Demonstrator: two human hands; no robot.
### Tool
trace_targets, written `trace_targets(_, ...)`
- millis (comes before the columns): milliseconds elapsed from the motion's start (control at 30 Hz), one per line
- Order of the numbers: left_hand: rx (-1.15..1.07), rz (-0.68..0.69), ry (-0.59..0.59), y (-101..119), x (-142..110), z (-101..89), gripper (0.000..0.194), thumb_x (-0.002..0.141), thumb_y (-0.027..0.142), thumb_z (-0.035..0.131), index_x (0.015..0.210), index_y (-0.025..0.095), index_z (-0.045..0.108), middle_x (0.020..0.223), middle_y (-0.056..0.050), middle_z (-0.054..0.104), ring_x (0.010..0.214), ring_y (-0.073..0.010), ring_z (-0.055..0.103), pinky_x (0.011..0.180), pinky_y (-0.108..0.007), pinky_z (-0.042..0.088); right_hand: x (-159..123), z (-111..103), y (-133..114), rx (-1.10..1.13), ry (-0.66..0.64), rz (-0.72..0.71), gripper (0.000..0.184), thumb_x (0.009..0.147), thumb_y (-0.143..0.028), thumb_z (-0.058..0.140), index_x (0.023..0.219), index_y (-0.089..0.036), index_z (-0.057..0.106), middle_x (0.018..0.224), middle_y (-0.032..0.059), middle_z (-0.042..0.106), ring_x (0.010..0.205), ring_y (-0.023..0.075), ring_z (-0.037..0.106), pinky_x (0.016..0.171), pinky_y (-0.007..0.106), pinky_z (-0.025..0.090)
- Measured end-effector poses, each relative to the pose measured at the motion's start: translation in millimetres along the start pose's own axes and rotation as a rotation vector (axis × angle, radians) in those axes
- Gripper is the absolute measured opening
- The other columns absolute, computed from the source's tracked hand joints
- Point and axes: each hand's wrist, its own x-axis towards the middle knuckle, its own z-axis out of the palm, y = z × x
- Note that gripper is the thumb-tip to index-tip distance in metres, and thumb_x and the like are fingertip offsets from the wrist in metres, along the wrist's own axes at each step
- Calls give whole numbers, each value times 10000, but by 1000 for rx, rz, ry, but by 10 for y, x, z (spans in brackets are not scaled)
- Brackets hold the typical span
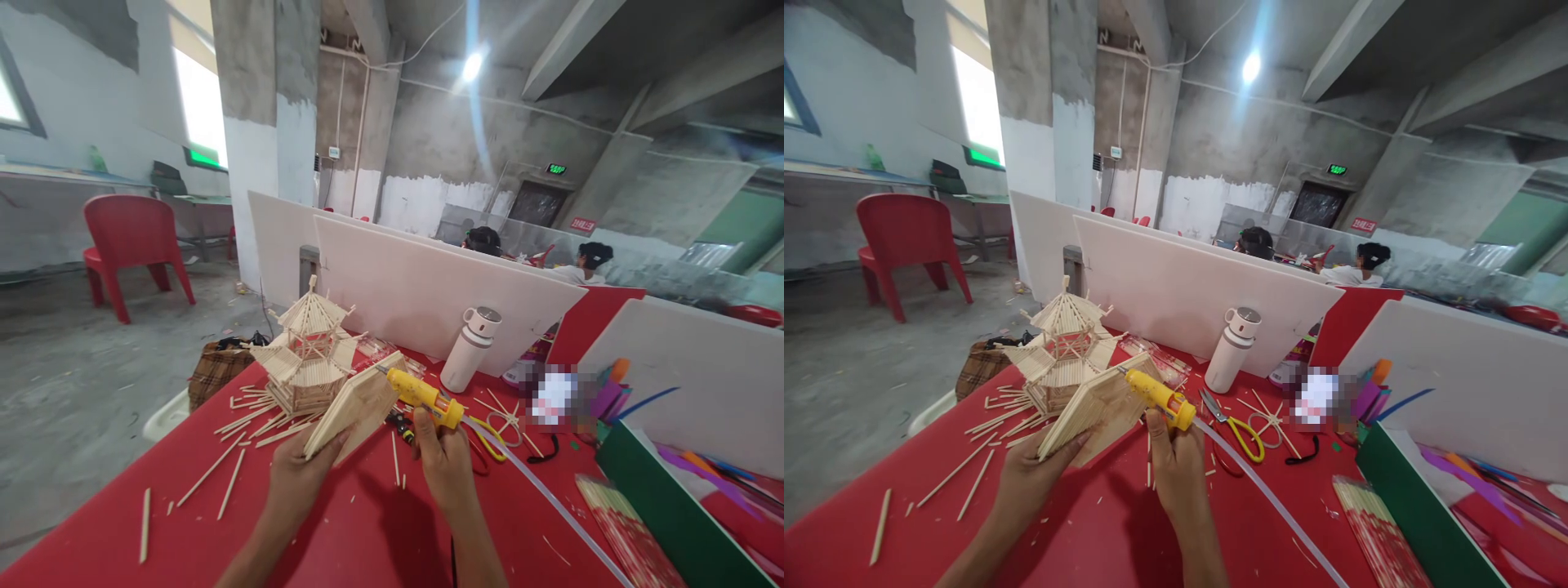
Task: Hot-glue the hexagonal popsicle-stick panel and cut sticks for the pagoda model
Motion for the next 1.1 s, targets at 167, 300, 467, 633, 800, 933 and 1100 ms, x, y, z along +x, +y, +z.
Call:
trace_targets(167,-29,12,21,-13,11,9,336,617,390,791,843,143,812,830,-85,798,745,-279,735,682,-325,592,-87,54,-48,-14,-121,2,508,915,-639,470,653,-217,576,520,6,546,548,190,556,574,296,441)
trace_targets(300,-31,-1,23,-16,6,11,339,614,390,795,836,134,808,793,-84,794,729,-277,736,674,-324,598,-124,81,-88,5,-153,-18,502,918,-639,467,689,-212,600,508,-1,532,520,183,548,528,282,428)
trace_targets(467,-27,0,24,3,8,8,323,624,407,783,791,132,799,721,-72,780,711,-275,731,676,-331,600,-171,101,-137,-11,-180,-33,530,919,-646,447,610,-221,518,516,0,523,503,161,519,514,272,422)
trace_targets(633,-12,-18,24,29,8,13,348,621,415,778,814,127,802,750,-79,786,681,-261,722,643,-315,590,-191,98,-140,-23,-180,-40,515,922,-635,444,631,-219,527,519,-7,522,502,156,518,535,275,430)
trace_targets(800,-19,7,2,11,3,6,347,622,404,788,832,128,803,787,-81,790,706,-258,718,662,-309,582,-55,18,-68,-72,-77,-29,542,901,-661,454,608,-220,575,496,15,549,559,198,577,581,299,449)
trace_targets(933,-1,24,-31,-50,-5,1,327,660,397,771,843,128,805,781,-75,784,703,-252,711,642,-302,570,87,-84,33,-144,77,-18,574,882,-692,450,602,-224,629,479,43,571,625,246,616,588,320,453)
trace_targets(1100,-2,33,-40,-72,-20,8,327,661,385,775,855,122,804,771,-76,778,705,-255,707,642,-304,564,176,-170,103,-200,131,-21,598,853,-730,452,633,-218,669,503,64,605,672,273,634,612,341,463)
